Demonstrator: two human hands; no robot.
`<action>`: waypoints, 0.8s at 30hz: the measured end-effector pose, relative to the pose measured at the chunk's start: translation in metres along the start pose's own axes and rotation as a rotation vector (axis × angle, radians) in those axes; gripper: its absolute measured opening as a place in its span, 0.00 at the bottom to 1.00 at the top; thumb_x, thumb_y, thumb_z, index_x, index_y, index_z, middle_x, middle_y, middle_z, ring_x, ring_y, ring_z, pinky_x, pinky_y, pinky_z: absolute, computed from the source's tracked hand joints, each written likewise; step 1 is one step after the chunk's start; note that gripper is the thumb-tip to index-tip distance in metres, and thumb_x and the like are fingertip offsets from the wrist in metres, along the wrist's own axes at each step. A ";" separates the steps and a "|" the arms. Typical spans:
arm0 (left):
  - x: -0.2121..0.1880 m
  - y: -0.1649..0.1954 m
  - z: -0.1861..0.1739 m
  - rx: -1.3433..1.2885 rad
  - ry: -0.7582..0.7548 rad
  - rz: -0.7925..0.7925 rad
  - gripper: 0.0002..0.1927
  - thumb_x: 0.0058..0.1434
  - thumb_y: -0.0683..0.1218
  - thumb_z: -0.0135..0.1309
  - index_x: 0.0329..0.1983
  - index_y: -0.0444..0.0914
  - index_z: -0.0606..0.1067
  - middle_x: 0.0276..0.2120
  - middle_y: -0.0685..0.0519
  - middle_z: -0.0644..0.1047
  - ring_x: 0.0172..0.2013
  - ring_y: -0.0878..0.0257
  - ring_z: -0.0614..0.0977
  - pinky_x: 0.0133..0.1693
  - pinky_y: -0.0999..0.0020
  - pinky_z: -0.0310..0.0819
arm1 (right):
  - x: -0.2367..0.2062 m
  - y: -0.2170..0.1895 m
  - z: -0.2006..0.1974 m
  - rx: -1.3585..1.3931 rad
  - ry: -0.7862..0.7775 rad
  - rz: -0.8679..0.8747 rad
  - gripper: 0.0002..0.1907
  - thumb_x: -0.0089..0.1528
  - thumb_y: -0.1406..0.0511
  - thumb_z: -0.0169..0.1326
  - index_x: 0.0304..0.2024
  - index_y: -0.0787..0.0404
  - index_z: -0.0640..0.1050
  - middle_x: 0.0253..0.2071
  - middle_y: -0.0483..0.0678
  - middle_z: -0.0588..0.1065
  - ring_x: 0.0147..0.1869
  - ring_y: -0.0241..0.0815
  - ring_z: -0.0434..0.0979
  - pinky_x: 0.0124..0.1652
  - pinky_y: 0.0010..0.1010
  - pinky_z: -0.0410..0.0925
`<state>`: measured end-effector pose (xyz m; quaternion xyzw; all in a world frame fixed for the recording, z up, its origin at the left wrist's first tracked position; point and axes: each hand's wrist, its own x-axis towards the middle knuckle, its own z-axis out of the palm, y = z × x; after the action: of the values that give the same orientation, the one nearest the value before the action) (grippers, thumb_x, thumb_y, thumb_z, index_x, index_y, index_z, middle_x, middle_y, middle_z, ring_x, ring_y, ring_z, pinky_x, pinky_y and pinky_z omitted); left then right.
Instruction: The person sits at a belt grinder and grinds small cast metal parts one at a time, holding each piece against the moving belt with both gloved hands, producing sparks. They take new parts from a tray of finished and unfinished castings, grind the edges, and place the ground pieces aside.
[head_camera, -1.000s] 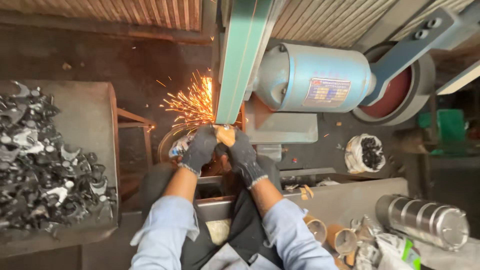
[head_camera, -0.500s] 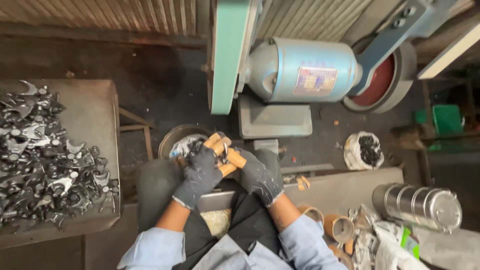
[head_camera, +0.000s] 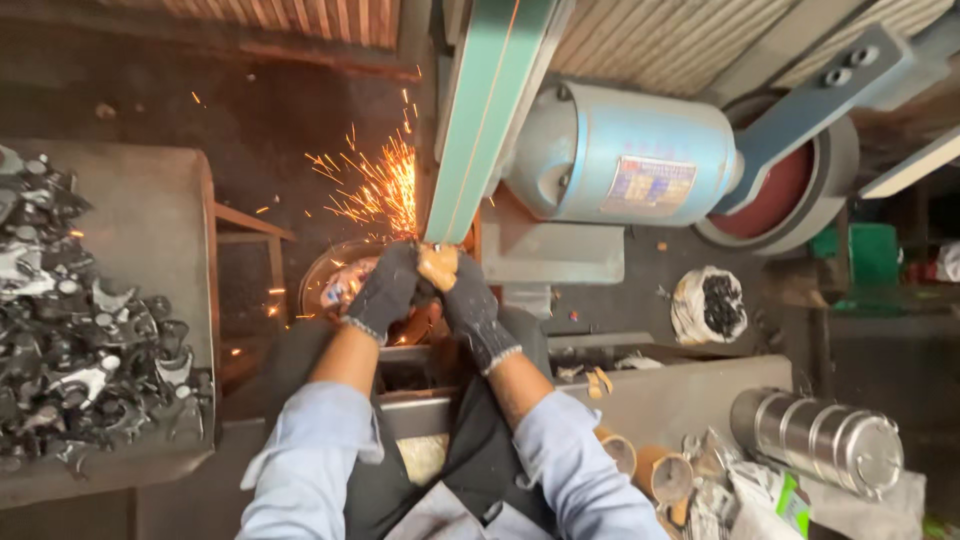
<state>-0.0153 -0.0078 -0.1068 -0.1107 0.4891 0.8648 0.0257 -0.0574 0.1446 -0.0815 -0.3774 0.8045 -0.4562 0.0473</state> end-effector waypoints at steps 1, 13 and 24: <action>0.000 -0.001 -0.003 0.258 0.017 0.166 0.10 0.69 0.44 0.49 0.49 0.35 0.75 0.43 0.54 0.79 0.44 0.66 0.80 0.45 0.69 0.75 | -0.005 -0.006 -0.003 0.238 -0.019 0.288 0.19 0.66 0.64 0.55 0.59 0.62 0.75 0.55 0.49 0.77 0.58 0.40 0.76 0.57 0.30 0.70; -0.071 0.067 0.054 0.188 -0.039 -0.047 0.37 0.51 0.37 0.66 0.63 0.42 0.65 0.48 0.51 0.79 0.47 0.62 0.82 0.47 0.63 0.79 | -0.016 -0.058 -0.033 1.098 -0.036 0.584 0.15 0.69 0.66 0.58 0.56 0.66 0.75 0.45 0.44 0.74 0.41 0.32 0.73 0.34 0.22 0.65; -0.031 -0.001 -0.004 0.647 0.080 0.058 0.11 0.65 0.43 0.48 0.44 0.34 0.77 0.42 0.40 0.81 0.39 0.57 0.84 0.39 0.64 0.79 | 0.014 -0.002 -0.007 1.018 0.000 0.852 0.14 0.72 0.62 0.55 0.52 0.68 0.74 0.38 0.56 0.77 0.33 0.49 0.73 0.28 0.40 0.66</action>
<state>0.0158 -0.0089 -0.1030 -0.1166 0.7422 0.6598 0.0156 -0.0694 0.1395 -0.0721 0.0432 0.5674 -0.7208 0.3958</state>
